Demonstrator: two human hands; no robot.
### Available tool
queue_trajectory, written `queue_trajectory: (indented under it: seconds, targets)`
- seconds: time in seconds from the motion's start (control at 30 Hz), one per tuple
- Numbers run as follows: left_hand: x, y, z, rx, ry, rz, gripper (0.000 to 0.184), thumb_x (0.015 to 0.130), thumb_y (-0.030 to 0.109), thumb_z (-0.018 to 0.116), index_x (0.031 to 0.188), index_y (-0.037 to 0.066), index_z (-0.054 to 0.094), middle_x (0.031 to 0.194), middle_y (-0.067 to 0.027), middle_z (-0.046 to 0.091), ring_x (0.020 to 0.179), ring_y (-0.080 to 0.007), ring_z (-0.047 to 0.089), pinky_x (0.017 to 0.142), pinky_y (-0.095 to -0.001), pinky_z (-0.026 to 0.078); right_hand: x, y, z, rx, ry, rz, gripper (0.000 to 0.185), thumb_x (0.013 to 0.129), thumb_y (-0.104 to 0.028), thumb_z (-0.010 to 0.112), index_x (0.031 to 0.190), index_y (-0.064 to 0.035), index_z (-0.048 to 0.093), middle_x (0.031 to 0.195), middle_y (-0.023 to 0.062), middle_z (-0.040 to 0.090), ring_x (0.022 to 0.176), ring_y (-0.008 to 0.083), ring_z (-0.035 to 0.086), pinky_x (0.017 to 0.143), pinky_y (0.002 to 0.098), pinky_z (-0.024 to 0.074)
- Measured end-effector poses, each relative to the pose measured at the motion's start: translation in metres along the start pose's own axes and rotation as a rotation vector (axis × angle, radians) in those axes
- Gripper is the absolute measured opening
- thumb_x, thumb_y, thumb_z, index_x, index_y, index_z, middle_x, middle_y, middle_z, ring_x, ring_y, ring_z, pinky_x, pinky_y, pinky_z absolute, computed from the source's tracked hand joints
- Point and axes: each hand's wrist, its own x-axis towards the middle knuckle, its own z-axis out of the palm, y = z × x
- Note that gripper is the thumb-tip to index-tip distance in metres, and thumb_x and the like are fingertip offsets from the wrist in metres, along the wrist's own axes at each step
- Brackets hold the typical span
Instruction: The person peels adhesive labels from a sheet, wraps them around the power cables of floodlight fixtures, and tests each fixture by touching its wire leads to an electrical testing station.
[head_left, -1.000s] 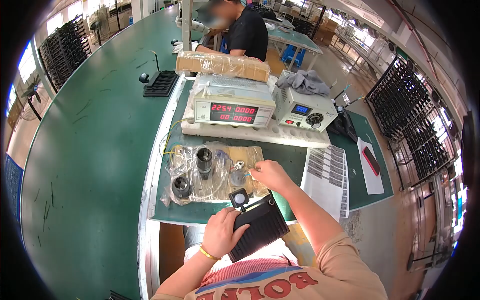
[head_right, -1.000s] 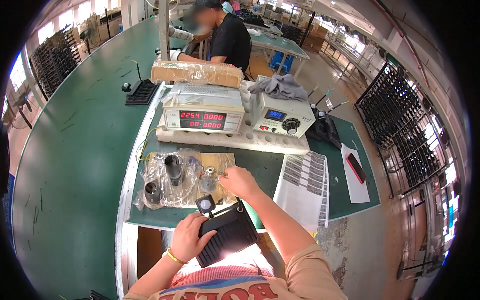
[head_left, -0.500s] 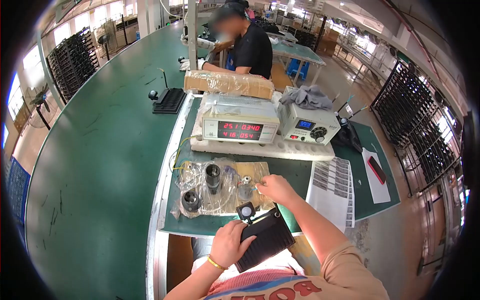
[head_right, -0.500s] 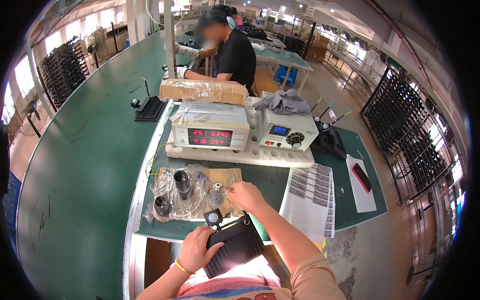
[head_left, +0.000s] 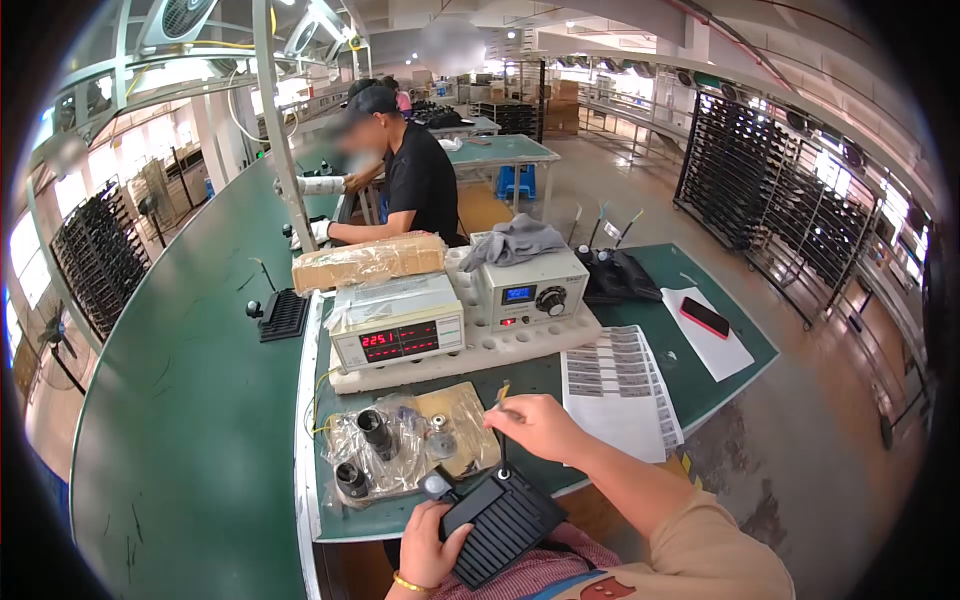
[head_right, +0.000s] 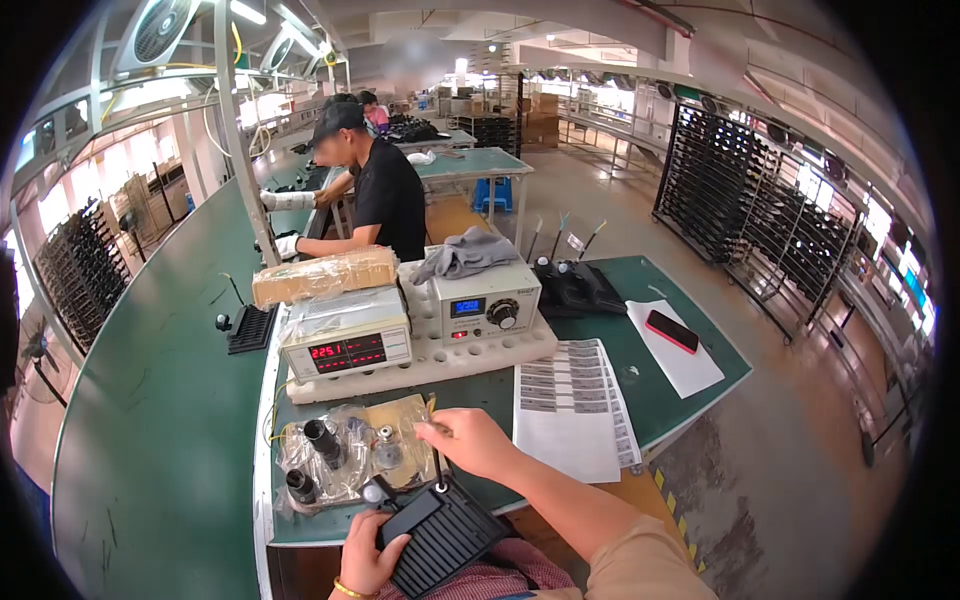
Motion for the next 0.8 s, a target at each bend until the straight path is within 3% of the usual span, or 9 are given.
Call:
queue_trajectory:
  seconds: [0.07,0.17,0.3,0.37,0.43,0.47,0.5,0.53,0.8]
  targets:
    - [-0.007,0.012,-0.016,-0.060,-0.011,-0.035,0.037,0.078,0.016,0.074,0.107,-0.001,0.058,0.104,-0.0201,0.060,0.096,-0.0378,0.058,0.085,-0.0403,0.047,-0.013,-0.011,-0.016,0.418,-0.051,0.265,0.029,0.095,-0.029,0.058,0.093,-0.0019,0.069,0.058,-0.0015,0.048,0.058,0.0055,0.044,0.052,0.0258,0.0378]
    - [-0.018,0.027,-0.041,-0.068,-0.075,-0.089,0.037,0.081,0.015,0.072,0.110,-0.001,0.058,0.107,-0.0214,0.059,0.100,-0.0390,0.056,0.088,-0.0413,0.046,-0.030,-0.017,-0.023,0.791,-0.012,0.370,0.032,0.097,-0.028,0.055,0.091,0.0007,0.069,0.060,-0.0024,0.047,0.057,0.0046,0.042,0.051,0.0221,0.0338]
    - [-0.044,0.037,-0.061,0.026,-0.056,-0.101,0.035,0.084,0.017,0.069,0.111,-0.002,0.058,0.108,-0.0210,0.060,0.101,-0.0371,0.057,0.092,-0.0403,0.045,-0.042,-0.013,-0.005,0.423,0.191,0.064,0.027,0.096,-0.025,0.058,0.095,0.0000,0.069,0.064,-0.0019,0.054,0.060,0.0056,0.047,0.053,0.0234,0.0382]
    - [-0.048,0.036,-0.065,0.023,-0.010,-0.037,0.040,0.075,0.020,0.077,0.104,-0.002,0.059,0.103,-0.0189,0.060,0.095,-0.0376,0.059,0.084,-0.0400,0.049,-0.044,-0.011,0.005,0.550,0.246,0.048,0.026,0.097,-0.023,0.055,0.094,-0.0020,0.070,0.066,0.0005,0.057,0.060,0.0067,0.050,0.054,0.0231,0.0407]
    - [-0.059,0.038,-0.075,0.020,-0.068,-0.125,0.039,0.078,0.020,0.075,0.106,-0.001,0.059,0.105,-0.0188,0.059,0.097,-0.0369,0.058,0.085,-0.0396,0.048,-0.042,-0.001,0.008,0.751,0.271,0.261,0.034,0.098,-0.030,0.050,0.088,-0.0010,0.065,0.059,-0.0025,0.047,0.052,0.0056,0.041,0.047,0.0228,0.0316]
    - [-0.071,0.036,-0.079,0.029,-0.038,-0.157,0.038,0.079,0.020,0.074,0.107,0.000,0.058,0.106,-0.0185,0.059,0.098,-0.0361,0.058,0.086,-0.0394,0.048,-0.034,0.009,0.004,1.008,0.358,0.301,0.034,0.097,-0.031,0.053,0.082,-0.0017,0.062,0.055,-0.0034,0.041,0.048,0.0047,0.035,0.043,0.0234,0.0244]
    - [-0.086,0.031,-0.082,0.039,-0.008,-0.172,0.037,0.080,0.020,0.074,0.107,0.000,0.058,0.107,-0.0182,0.059,0.099,-0.0352,0.058,0.087,-0.0393,0.047,-0.026,0.020,-0.004,0.890,0.402,0.193,0.035,0.097,-0.032,0.054,0.080,-0.0015,0.060,0.053,-0.0039,0.038,0.046,0.0051,0.032,0.042,0.0238,0.0222]
    - [-0.104,0.027,-0.088,0.039,0.057,-0.255,0.037,0.080,0.020,0.073,0.107,0.000,0.058,0.107,-0.0181,0.059,0.100,-0.0342,0.057,0.087,-0.0391,0.047,-0.023,0.028,-0.011,0.813,0.470,0.268,0.033,0.097,-0.030,0.055,0.082,-0.0010,0.060,0.052,-0.0045,0.035,0.045,0.0052,0.031,0.042,0.0235,0.0223]
    - [-0.229,-0.038,-0.182,0.496,0.656,-0.764,0.032,0.081,0.020,0.070,0.103,0.000,0.058,0.102,-0.0167,0.058,0.097,-0.0323,0.057,0.087,-0.0366,0.046,-0.039,0.096,0.012,0.908,0.323,0.449,0.030,0.097,-0.033,0.056,0.088,-0.0046,0.056,0.060,-0.0039,0.038,0.050,0.0049,0.033,0.044,0.0220,0.0242]
